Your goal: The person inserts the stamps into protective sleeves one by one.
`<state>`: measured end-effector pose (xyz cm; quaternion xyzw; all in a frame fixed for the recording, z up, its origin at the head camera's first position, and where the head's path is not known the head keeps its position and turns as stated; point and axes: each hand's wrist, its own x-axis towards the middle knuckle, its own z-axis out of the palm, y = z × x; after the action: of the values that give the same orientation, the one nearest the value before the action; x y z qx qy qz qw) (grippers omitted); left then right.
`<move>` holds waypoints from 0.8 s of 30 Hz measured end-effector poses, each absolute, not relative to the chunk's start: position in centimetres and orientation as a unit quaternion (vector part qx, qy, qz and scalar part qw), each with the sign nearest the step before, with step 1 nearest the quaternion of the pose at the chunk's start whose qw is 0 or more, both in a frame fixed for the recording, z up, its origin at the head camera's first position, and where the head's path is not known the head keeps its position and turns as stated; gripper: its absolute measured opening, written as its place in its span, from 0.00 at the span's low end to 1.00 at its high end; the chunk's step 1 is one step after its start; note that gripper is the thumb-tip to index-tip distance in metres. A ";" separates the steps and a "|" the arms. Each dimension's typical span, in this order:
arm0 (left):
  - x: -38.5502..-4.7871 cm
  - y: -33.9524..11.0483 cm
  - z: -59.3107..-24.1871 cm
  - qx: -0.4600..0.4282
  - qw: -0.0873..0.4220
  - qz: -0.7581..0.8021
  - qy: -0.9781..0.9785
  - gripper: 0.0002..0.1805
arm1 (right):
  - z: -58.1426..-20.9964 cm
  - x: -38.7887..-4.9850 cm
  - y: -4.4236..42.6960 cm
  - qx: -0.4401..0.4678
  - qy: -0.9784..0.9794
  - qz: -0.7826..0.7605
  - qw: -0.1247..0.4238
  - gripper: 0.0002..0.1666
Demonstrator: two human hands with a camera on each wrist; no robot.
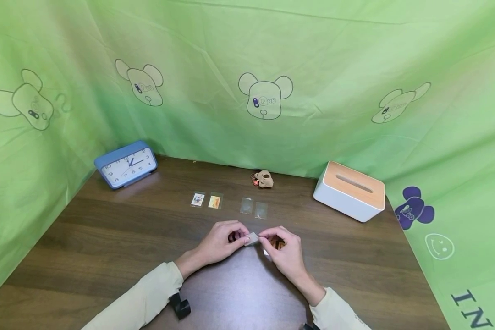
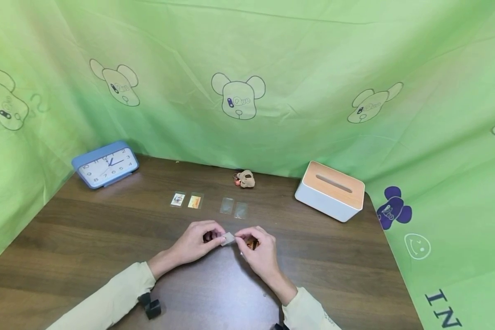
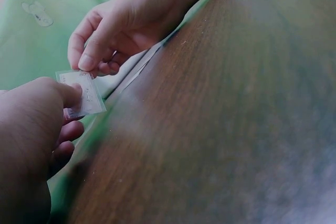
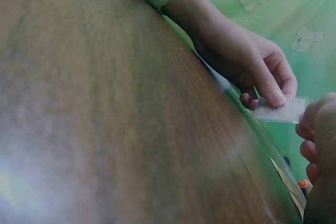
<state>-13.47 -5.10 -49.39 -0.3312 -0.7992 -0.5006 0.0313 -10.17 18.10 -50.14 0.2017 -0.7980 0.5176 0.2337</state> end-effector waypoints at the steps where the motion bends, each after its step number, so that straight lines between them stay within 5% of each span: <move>1: -13.5 -5.1 -49.4 -0.334 0.037 -0.494 -0.802 0.03 | -50.1 -10.2 18.1 0.203 -0.799 0.516 0.235 0.16; 24: -15.4 -6.7 -49.3 -0.250 0.142 -0.388 -0.876 0.07 | -49.1 -10.9 21.6 0.222 -0.849 0.418 0.234 0.19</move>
<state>-15.43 -6.70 -49.26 -0.2501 -0.8756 -0.3879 0.1423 -10.86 21.60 -49.06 0.2217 -0.8491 0.4183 0.2344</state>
